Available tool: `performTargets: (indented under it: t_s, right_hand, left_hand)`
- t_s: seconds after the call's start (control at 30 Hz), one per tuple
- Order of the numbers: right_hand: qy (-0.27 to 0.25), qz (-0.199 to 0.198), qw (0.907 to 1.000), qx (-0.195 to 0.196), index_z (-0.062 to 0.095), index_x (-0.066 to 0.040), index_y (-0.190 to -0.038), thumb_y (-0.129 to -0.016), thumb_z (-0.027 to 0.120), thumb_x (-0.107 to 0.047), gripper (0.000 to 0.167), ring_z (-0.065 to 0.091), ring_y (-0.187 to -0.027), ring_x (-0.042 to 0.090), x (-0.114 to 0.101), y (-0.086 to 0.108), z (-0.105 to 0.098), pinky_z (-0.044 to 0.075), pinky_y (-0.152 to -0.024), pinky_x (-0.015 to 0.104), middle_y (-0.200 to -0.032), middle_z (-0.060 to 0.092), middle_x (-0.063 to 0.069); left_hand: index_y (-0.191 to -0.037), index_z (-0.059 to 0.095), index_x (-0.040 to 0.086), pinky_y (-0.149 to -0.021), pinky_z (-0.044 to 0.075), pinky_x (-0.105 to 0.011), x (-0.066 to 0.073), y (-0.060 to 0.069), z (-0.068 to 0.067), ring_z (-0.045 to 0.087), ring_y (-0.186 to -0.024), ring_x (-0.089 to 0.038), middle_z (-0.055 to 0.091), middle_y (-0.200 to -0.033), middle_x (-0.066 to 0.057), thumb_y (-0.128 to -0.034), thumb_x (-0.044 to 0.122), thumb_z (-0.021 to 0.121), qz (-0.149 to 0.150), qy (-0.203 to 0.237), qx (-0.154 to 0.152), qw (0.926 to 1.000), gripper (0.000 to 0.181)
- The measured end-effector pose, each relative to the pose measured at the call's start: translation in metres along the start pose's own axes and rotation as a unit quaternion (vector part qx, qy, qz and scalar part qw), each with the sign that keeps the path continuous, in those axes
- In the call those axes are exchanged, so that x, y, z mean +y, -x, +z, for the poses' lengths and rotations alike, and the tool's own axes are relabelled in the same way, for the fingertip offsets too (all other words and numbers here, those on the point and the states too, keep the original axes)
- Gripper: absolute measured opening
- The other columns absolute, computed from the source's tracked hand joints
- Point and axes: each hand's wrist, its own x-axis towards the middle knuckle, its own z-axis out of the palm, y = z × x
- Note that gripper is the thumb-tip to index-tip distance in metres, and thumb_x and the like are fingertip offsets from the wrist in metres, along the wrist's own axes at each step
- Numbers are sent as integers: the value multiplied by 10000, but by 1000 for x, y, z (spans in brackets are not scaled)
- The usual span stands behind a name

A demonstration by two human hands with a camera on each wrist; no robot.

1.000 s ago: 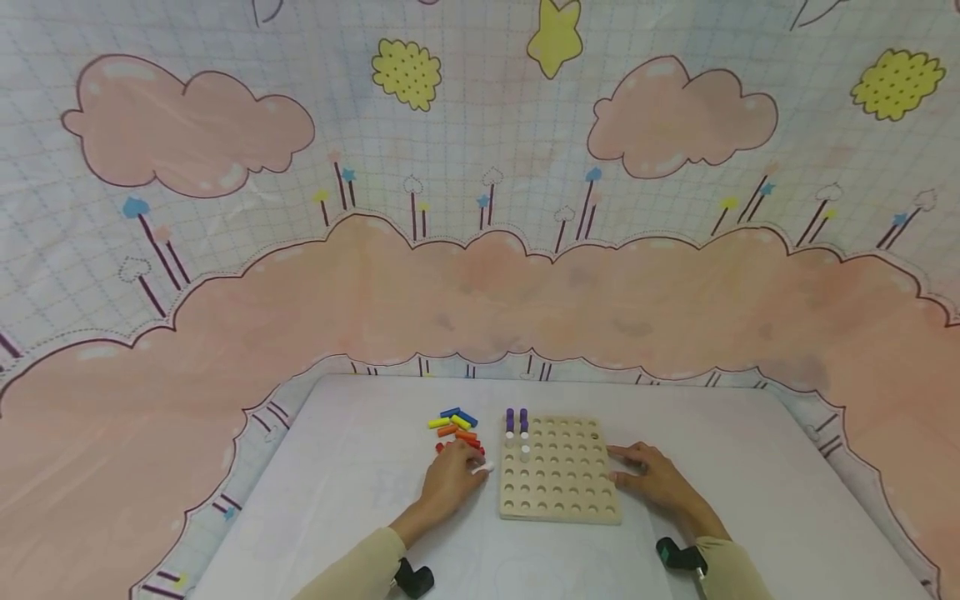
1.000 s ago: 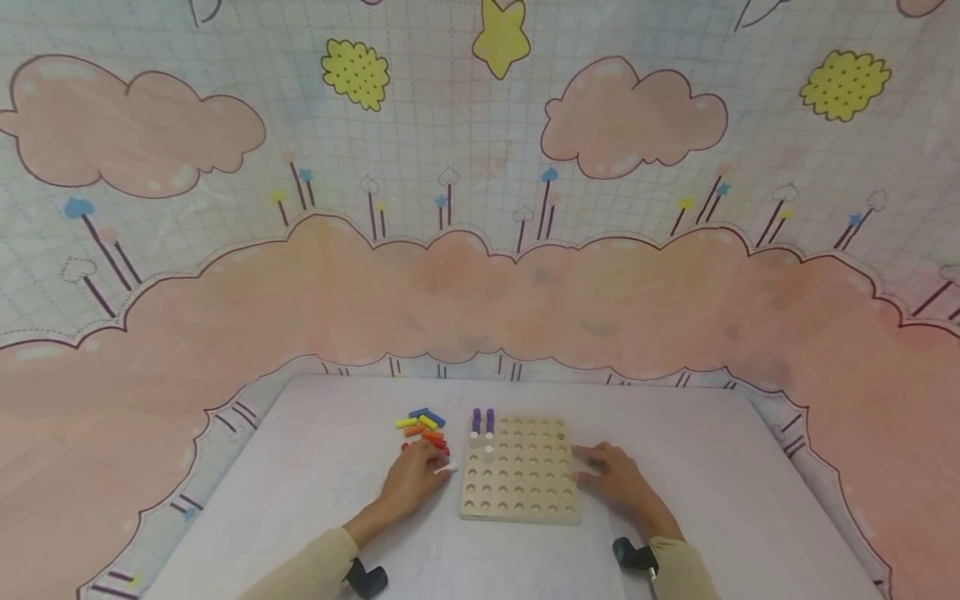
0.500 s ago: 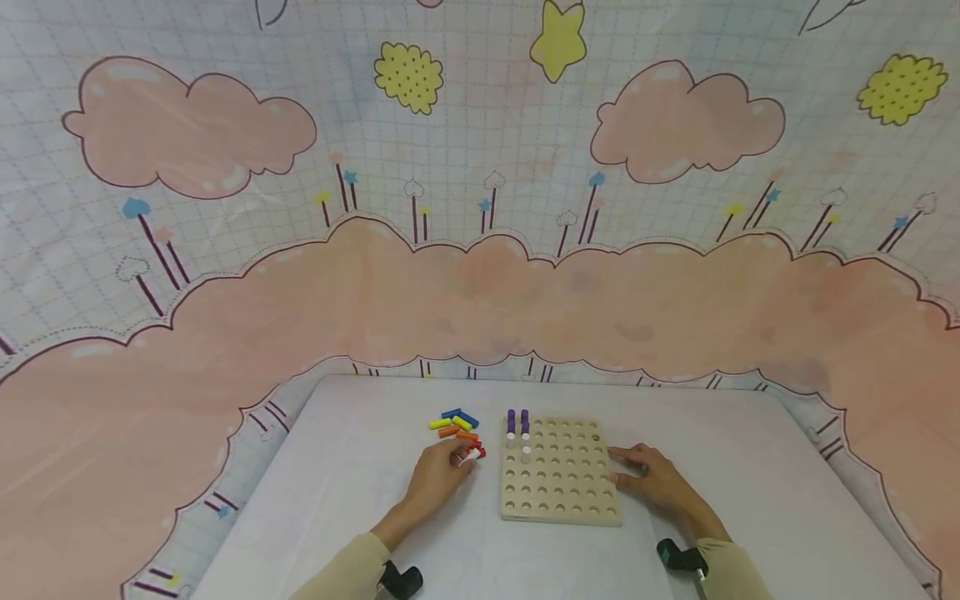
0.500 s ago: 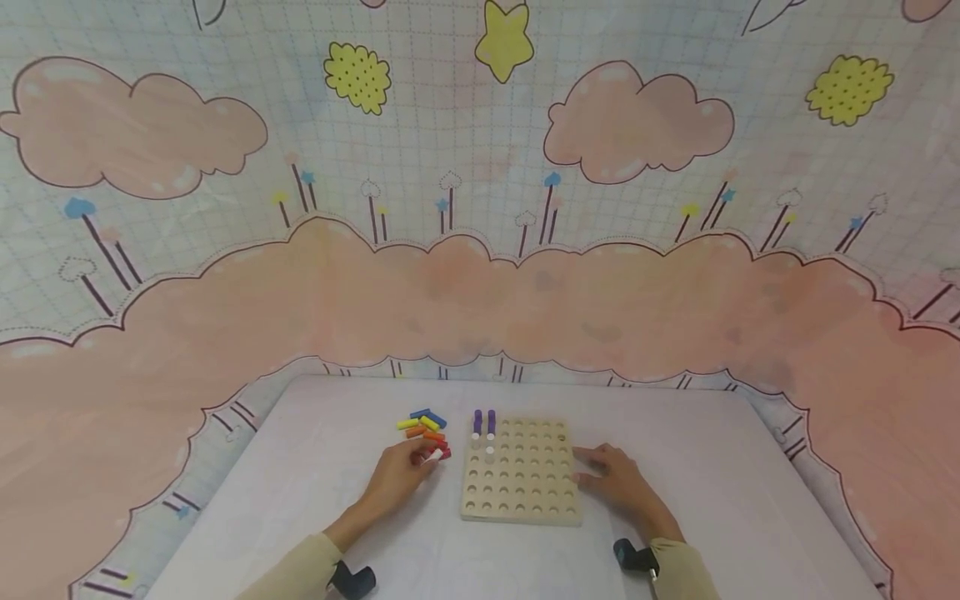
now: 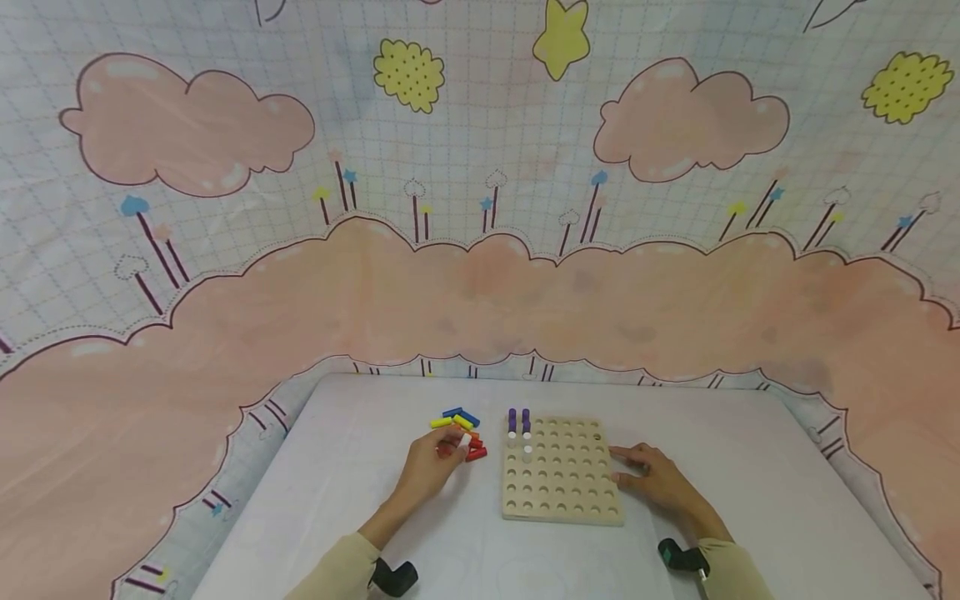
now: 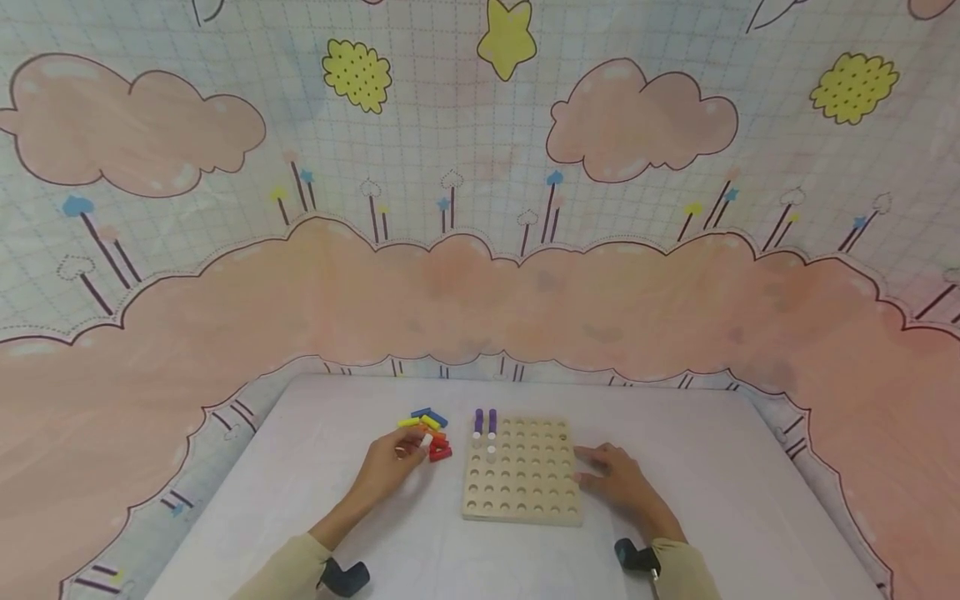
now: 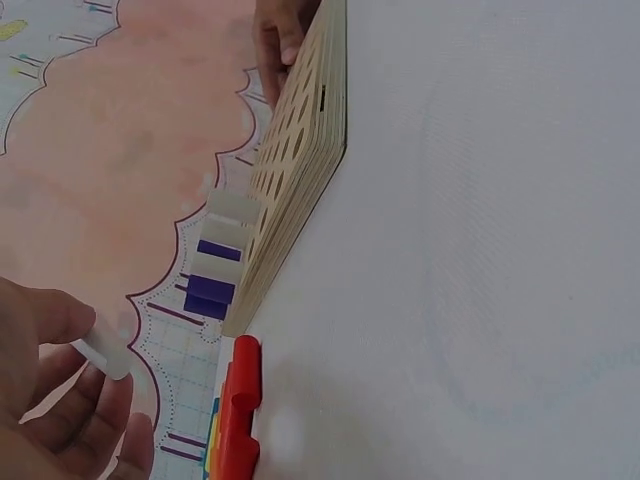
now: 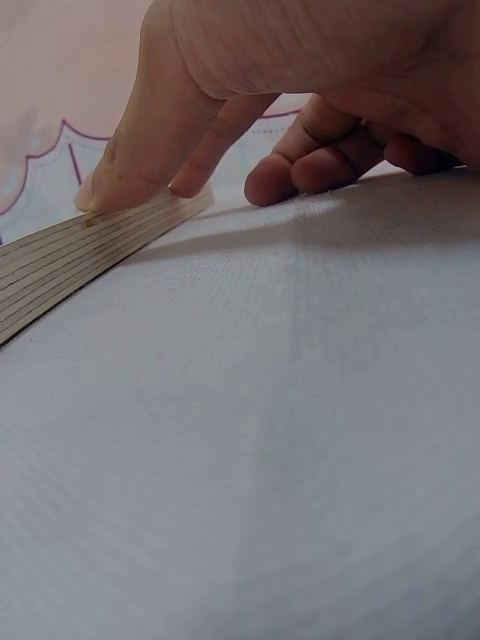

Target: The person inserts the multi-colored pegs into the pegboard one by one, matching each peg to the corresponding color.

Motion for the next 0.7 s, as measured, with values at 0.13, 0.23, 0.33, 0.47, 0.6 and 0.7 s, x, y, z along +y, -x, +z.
performTargets:
  t_s: [0.13, 0.23, 0.33, 0.47, 0.6, 0.7]
  right_hand:
    - [12, -37, 10000, 18, 642, -235, -1306, -831, 738, -440, 526, 513, -1119, 241, 2, -1, 1, 409, -985, 545, -1128, 609, 5]
    - [75, -113, 9999, 36, 645, -234, -1302, -836, 735, -438, 517, 517, -1106, 232, 4, -2, 2, 411, -971, 531, -1118, 610, 0]
    - [82, -152, 9998, 59, 649, -235, -1296, -834, 737, -434, 511, 518, -1101, 227, 5, -2, 2, 410, -968, 519, -1110, 609, -4]
    - [149, -218, 9996, 72, 648, -228, -1297, -837, 734, -434, 511, 522, -1100, 223, 5, -2, 2, 410, -964, 513, -1107, 611, -5]
    - [167, -247, 9995, 63, 647, -222, -1299, -837, 734, -434, 516, 519, -1084, 211, 4, -2, 1, 416, -950, 493, -1100, 608, -6]
    - [130, -246, 9996, 53, 646, -221, -1301, -838, 733, -433, 516, 516, -1085, 209, 3, -2, 1, 419, -947, 482, -1104, 606, -4]
  left_hand:
    - [-1103, 654, 97, -729, 509, -164, 3, 1, 4, 590, -896, -150, 677, -1012, -35, -912, 156, 680, -33, 52, -163, 9998, 201]
    - [-1106, 641, 113, -753, 513, -170, 6, 2, 7, 591, -913, -147, 670, -1020, -29, -919, 168, 673, -31, 147, -246, 9996, 198]
    - [-1130, 644, 93, -791, 545, -222, 7, 3, 11, 606, -929, -157, 678, -1033, -53, -914, 155, 681, 95, 251, -242, 9993, 227]
    - [-1124, 665, 71, -800, 558, -241, 7, 1, 18, 636, -913, -153, 696, -1019, -64, -899, 132, 697, 259, 314, -181, 9990, 236]
    - [-1075, 679, 62, -763, 551, -197, 9, -2, 26, 659, -882, -146, 709, -978, -57, -889, 136, 709, 328, 423, -138, 9985, 202]
    - [-1057, 677, 47, -757, 558, -192, 10, -4, 31, 678, -884, -159, 712, -970, -74, -888, 133, 711, 401, 555, -145, 9975, 193]
